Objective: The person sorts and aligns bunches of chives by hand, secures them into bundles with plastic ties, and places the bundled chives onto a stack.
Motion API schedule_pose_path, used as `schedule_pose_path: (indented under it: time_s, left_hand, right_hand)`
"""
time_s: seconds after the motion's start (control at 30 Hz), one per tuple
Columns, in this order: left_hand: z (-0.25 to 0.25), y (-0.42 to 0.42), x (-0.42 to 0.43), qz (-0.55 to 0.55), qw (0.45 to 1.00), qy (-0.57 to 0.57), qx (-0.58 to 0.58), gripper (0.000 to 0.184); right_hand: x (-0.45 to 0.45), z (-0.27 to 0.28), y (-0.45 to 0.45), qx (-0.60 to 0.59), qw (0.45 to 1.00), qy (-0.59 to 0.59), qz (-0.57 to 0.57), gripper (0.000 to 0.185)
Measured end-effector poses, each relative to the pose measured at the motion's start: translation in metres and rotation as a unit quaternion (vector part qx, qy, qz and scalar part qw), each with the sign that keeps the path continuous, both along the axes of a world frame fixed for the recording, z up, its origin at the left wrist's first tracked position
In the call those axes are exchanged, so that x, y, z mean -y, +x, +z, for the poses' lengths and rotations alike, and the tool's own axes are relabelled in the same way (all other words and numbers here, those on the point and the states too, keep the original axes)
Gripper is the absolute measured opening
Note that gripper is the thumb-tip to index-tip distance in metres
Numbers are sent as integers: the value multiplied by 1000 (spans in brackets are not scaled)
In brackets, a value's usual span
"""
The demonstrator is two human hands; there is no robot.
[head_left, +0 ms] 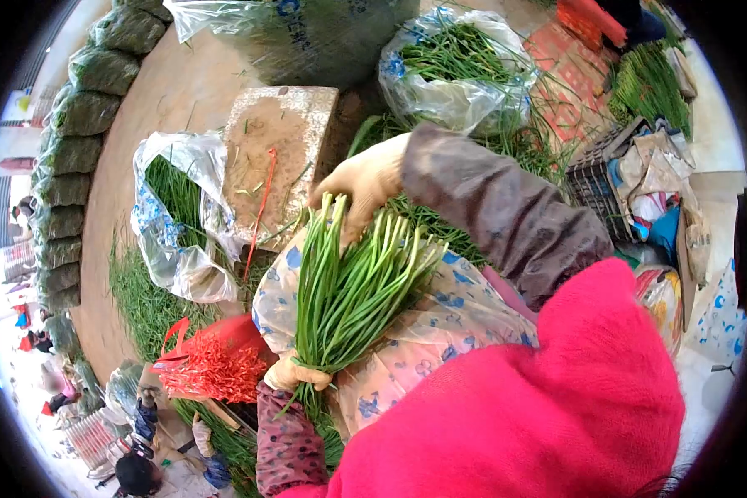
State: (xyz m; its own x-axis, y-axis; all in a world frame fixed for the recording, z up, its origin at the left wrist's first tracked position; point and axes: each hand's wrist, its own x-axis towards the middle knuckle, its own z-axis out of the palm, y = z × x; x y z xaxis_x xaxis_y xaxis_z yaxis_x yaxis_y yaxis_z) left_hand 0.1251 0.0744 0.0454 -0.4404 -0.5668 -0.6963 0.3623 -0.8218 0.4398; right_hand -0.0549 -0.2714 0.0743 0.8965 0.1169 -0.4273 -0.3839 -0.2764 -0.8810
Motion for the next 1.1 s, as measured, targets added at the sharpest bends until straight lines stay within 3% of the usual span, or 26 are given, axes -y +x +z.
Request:
schedule_pose_path:
  time_s: [0.03,0.07,0.13,0.2,0.27,0.33,0.4,0.43,0.47,0.53,0.6,0.67,0.73,0.83,0.87,0.93,0.97,1.0,1.03,1.07,1.1]
  left_hand:
    - [-5,4,-4,-29,999,-16,12,37]
    - [-5,3,-5,-32,999,-13,9,37]
    - [-5,2,-9,29,999,-10,-16,35]
    - [-9,1,-16,45,998,-47,-23,40]
    - [-11,2,-21,87,992,-78,-52,49]
    - [-9,0,-22,109,989,-79,-57,51]
    - [-7,-2,-21,143,984,-75,-72,56]
    - [-10,1,-23,129,986,-78,-68,57]
    - [-11,1,-23,130,986,-78,-69,57]
    - [-12,-2,-23,153,985,-61,-59,60]
    - [-12,0,-19,143,986,-55,-68,58]
    - [-11,2,-19,126,988,-45,-74,56]
    - [-13,4,-17,102,992,-63,-36,57]
    - [-11,4,-13,99,994,-41,-17,49]
    - [-12,4,-12,94,994,-38,-26,48]
    - [-12,-1,-17,126,991,-34,-30,48]
    - [-9,-4,-18,154,987,-27,-36,48]
    - [-7,-6,-18,180,983,-20,-42,49]
    - [-7,-6,-19,191,981,-16,-43,55]
    - [0,-14,-14,224,973,-29,-43,60]
    - [-4,-12,-15,222,973,-33,-59,61]
  right_hand:
    - [-5,5,9,-29,998,-52,20,79]
    - [-7,-2,13,8,997,-60,-39,63]
    - [4,-11,10,112,971,71,-200,49]
    - [23,-2,-4,123,905,176,-367,35]
    - [45,-10,-22,144,844,207,-473,27]
    - [55,-12,-50,140,823,208,-509,25]
    - [62,-49,-78,88,873,133,-461,30]
    - [58,-64,-92,-19,935,-12,-355,34]
    - [50,-71,-102,-126,951,-157,-233,38]
    - [24,-62,-110,-270,877,-395,-28,48]
    - [17,-60,-104,-92,953,-219,-188,51]
    - [12,-51,-81,-67,959,33,-273,47]
    - [11,-55,-56,-31,961,76,-265,43]
    - [9,-64,-24,-119,981,108,-105,44]
    - [2,-39,-20,-74,994,5,-76,43]
    - [4,-63,-12,34,974,73,-212,38]
    - [4,-68,-12,85,934,139,-318,33]
    - [13,-60,-12,122,913,69,-382,26]
    - [15,-53,-23,84,865,150,-471,24]
    - [29,-75,-28,110,850,64,-511,23]
    - [31,-71,-41,85,824,59,-557,24]
